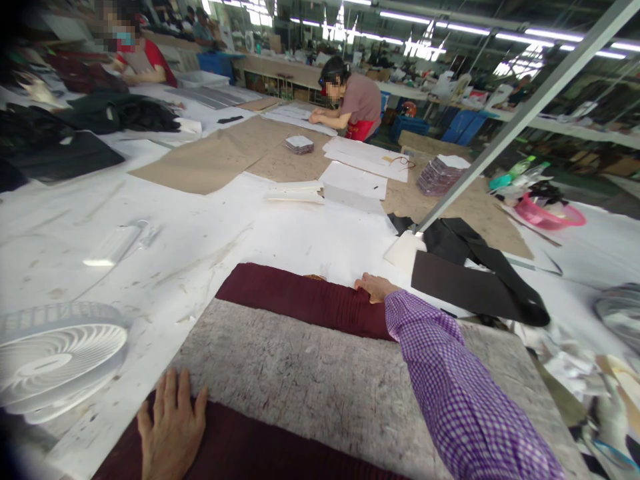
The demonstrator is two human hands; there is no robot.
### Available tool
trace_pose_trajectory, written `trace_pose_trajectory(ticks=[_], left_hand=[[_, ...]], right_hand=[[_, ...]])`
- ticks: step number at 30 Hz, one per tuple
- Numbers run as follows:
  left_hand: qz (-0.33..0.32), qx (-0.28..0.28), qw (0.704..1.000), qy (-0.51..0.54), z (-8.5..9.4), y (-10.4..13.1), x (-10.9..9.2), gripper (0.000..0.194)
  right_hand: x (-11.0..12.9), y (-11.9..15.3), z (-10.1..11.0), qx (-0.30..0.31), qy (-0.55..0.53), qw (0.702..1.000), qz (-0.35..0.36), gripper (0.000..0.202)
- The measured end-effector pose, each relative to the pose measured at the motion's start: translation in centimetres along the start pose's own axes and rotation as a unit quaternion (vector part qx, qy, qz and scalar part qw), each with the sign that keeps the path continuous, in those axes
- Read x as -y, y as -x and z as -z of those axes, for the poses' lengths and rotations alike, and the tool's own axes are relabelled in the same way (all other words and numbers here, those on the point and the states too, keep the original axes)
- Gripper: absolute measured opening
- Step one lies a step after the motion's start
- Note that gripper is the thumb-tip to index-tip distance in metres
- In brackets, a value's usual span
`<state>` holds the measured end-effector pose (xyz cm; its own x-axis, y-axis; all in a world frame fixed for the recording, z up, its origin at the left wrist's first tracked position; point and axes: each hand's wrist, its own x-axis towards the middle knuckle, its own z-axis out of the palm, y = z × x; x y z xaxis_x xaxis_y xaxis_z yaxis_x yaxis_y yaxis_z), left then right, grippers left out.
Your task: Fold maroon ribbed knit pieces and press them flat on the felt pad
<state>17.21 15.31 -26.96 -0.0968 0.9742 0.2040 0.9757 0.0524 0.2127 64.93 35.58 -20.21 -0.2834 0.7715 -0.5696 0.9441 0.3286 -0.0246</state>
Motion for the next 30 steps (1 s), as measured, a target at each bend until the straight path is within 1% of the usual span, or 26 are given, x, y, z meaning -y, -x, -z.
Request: trace_pose_trajectory(ticks=[5,11,14,18,30], left_hand=[[0.004,0.000,1.000,0.016,0.0,0.0,0.0,0.063],[0.002,-0.002,1.000,0.023,0.0,-0.1,0.0,0.063],[0.004,0.000,1.000,0.022,0.0,-0.1,0.1,0.064],[0.003,-0.003,1.000,0.017,0.0,0.0,0.0,0.064],[0.000,-0.002,1.000,0.009,0.0,0.0,0.0,0.064]], right_hand=[[-1.2,0.1,-1.0,0.003,0.009,0.999,-0.050,0.027],[-2.5,2.5,-2.1,0.014,-0.038,0.994,-0.103,0.027],[-2.9,3.3,-2.4,0.007,-0.075,0.992,-0.102,0.028],[-3.1,3.6,-2.7,0.007,-0.104,0.989,-0.101,0.025],[-3.2,2.6,-2.6,0.027,-0.078,0.991,-0.103,0.024]])
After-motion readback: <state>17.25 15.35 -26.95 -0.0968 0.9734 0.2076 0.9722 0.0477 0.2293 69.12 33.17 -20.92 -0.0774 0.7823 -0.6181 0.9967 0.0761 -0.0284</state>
